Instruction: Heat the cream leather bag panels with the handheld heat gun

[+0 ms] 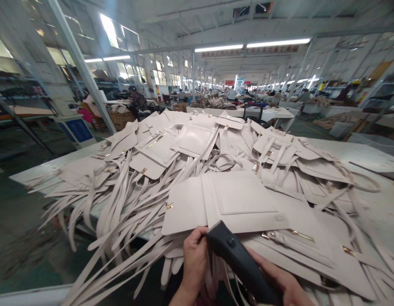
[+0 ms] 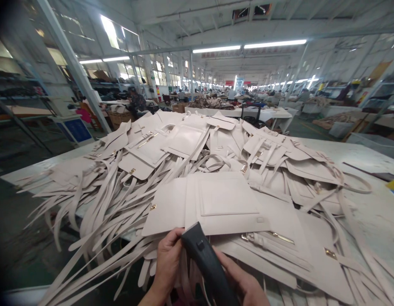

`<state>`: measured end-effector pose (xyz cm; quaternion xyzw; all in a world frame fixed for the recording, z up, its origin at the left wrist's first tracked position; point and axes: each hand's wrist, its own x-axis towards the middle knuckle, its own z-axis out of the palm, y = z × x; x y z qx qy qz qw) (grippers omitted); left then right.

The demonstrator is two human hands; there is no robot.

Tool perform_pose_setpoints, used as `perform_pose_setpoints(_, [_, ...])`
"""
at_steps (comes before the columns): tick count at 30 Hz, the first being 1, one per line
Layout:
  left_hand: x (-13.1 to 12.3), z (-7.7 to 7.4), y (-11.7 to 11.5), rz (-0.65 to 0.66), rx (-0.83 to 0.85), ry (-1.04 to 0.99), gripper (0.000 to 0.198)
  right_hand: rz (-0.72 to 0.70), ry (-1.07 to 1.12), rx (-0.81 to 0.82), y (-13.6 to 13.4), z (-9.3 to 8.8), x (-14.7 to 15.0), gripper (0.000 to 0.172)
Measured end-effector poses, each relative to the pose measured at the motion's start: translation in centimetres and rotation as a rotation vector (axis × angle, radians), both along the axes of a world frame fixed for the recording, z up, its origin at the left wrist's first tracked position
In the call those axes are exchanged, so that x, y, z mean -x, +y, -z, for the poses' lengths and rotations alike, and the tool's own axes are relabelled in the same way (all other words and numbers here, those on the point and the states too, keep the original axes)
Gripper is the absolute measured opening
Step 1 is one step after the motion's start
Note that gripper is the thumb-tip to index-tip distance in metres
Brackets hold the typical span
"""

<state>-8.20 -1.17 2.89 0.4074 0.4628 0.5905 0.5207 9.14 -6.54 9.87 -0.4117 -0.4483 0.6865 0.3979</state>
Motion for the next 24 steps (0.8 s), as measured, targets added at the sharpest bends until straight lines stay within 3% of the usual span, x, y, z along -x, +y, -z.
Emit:
perform_pose_setpoints(4, [0.0, 0.6, -0.2, 0.017, 0.033, -0.083, 0.011, -0.045, -0.061, 0.003, 0.8, -0.4, 0.6, 0.077])
perform_pose_setpoints(11, [0.7, -0.1, -0.3, -0.016, -0.006, 0.047, 0.009, -0.057, -0.129, -0.029, 0.6, 0.2, -0.6, 0.068])
perform_pose_setpoints(16, [0.2, 0.3, -0.7, 0.041, 0.064, -0.067, 0.013, -0.106, 0.000, 0.027, 1.7, -0.6, 0.9, 0.077])
perform_pose_setpoints(24, [0.3, 0.1, -0.9, 0.058, 0.126, -0.215, 0.012, 0.029, -0.087, 0.078, 0.9, 0.1, -0.2, 0.098])
